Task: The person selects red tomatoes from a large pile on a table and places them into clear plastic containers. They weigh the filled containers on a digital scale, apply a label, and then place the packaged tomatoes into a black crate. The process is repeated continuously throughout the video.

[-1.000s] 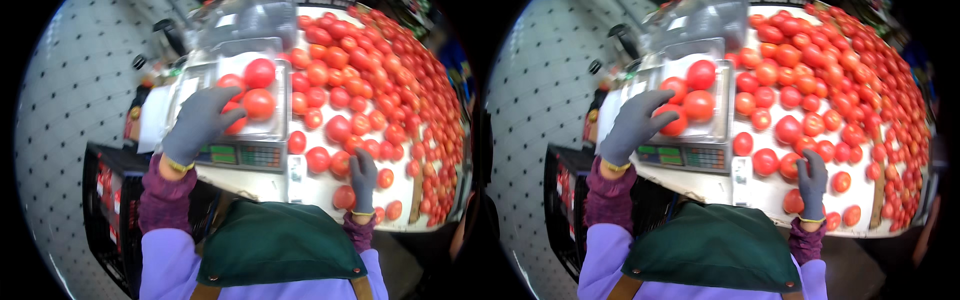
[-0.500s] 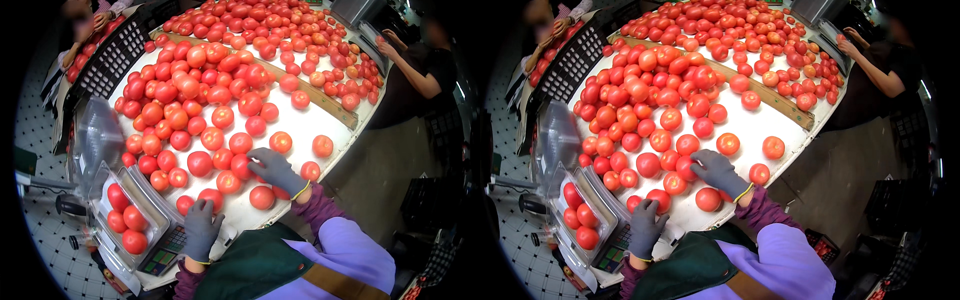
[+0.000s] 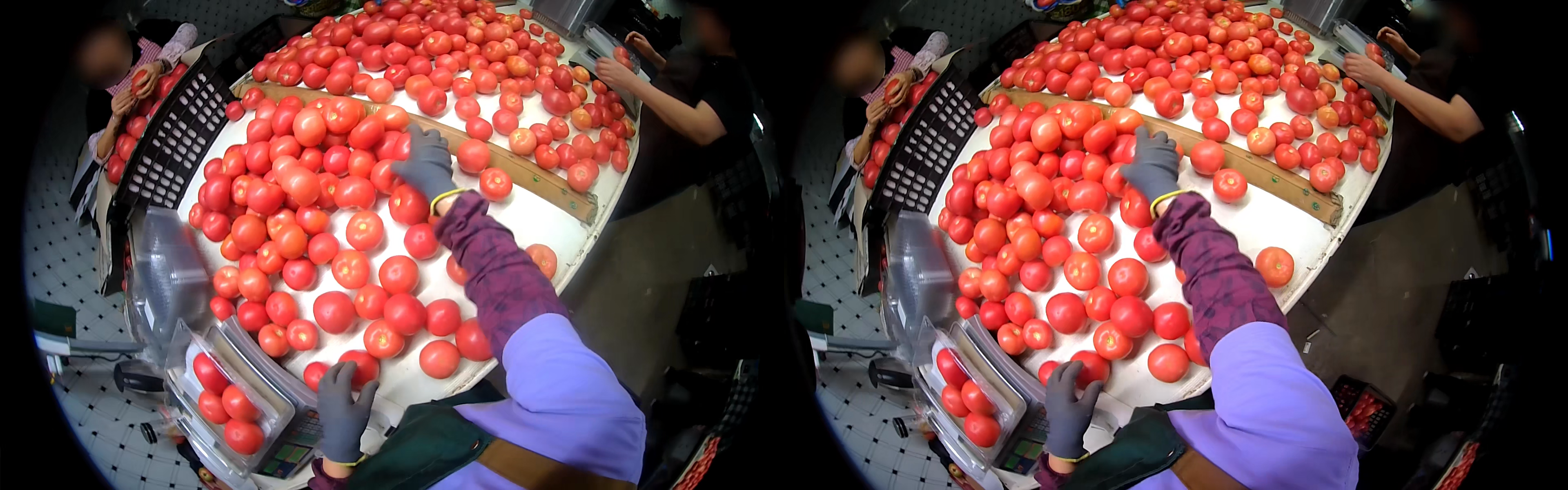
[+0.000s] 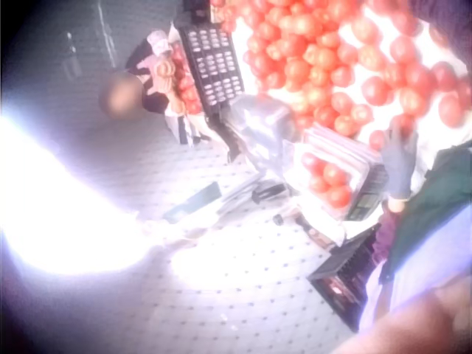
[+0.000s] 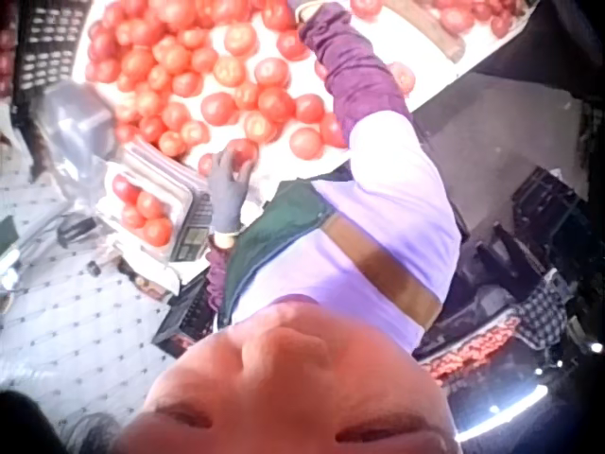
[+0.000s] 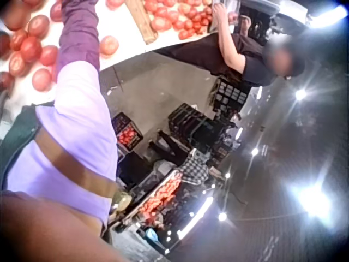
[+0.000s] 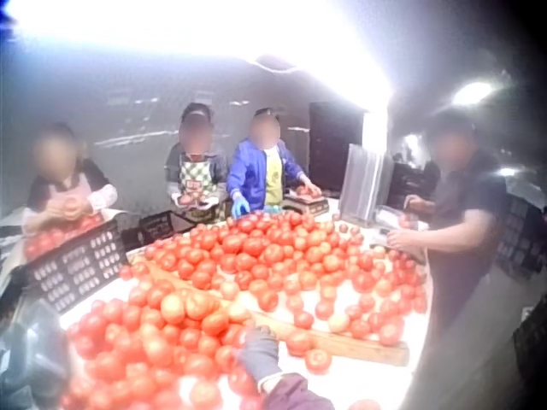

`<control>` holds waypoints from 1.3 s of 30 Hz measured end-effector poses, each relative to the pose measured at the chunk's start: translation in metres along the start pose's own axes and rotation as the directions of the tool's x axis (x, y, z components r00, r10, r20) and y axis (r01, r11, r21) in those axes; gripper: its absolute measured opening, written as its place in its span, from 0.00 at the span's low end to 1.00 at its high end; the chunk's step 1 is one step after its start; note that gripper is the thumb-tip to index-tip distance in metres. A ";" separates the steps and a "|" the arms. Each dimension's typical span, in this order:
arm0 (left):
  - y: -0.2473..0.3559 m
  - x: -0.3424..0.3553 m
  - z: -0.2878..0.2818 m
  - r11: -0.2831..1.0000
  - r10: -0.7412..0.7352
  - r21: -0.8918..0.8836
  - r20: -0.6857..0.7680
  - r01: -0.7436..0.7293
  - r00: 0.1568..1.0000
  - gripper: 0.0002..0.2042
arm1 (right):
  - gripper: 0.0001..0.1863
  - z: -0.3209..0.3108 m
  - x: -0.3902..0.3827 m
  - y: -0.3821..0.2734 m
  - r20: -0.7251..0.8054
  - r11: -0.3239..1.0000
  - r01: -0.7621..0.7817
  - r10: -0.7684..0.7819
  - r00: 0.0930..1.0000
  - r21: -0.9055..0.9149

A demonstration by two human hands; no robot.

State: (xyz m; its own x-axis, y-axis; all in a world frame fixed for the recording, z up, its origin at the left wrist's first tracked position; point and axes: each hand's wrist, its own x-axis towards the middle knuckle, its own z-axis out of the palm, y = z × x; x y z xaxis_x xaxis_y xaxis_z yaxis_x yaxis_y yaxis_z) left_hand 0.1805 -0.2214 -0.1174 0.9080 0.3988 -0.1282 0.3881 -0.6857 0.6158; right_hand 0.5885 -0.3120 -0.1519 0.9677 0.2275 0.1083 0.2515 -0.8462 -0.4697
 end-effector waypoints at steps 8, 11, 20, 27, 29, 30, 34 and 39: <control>0.021 0.051 -0.004 -0.214 -0.300 -0.940 0.321 0.264 0.898 0.30 | 0.38 -0.033 -0.108 -0.022 0.332 0.637 0.183 -0.599 0.728 0.749; 0.006 0.049 -0.004 -0.079 -0.334 -0.961 0.277 0.266 0.901 0.30 | 0.32 -0.003 -0.083 0.003 0.252 0.711 0.277 -0.542 0.802 0.646; 0.017 0.061 -0.005 0.983 0.142 -0.114 -0.052 -0.147 0.989 0.32 | 0.26 0.068 -0.006 -0.020 0.062 0.753 0.465 -0.496 0.866 -0.465; -0.007 0.044 -0.002 0.976 0.047 -0.204 -0.141 -0.075 0.989 0.30 | 0.24 0.030 -0.012 -0.013 0.104 0.772 0.176 -0.299 0.948 0.611; -0.008 0.040 -0.003 0.853 -0.099 -0.522 -0.156 0.003 0.983 0.29 | 0.28 -0.014 -0.043 -0.028 0.346 0.265 -0.262 -0.355 0.868 0.928; 0.006 0.047 -0.008 0.675 -0.206 -0.736 -0.112 0.058 0.972 0.29 | 0.30 -0.024 -0.062 -0.035 0.324 0.208 -0.253 -0.480 0.816 0.945; 0.043 0.063 -0.031 -0.078 -0.230 -0.991 0.123 0.107 0.965 0.33 | 0.33 -0.044 -0.102 -0.054 0.306 0.435 0.138 -0.793 0.526 0.890; 0.019 0.033 -0.036 -0.034 -0.187 -0.985 0.174 0.170 0.967 0.35 | 0.22 -0.007 0.003 0.041 0.047 0.865 0.439 -0.441 0.896 -0.243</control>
State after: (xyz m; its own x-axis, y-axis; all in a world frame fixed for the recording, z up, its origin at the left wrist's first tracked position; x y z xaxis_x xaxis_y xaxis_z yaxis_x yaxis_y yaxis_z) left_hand 0.2119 -0.1995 -0.0813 0.8328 0.4079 -0.3741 -0.0136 0.6907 0.7230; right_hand 0.6014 -0.3492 -0.1642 0.7555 0.5999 0.2632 0.6459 -0.7492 -0.1464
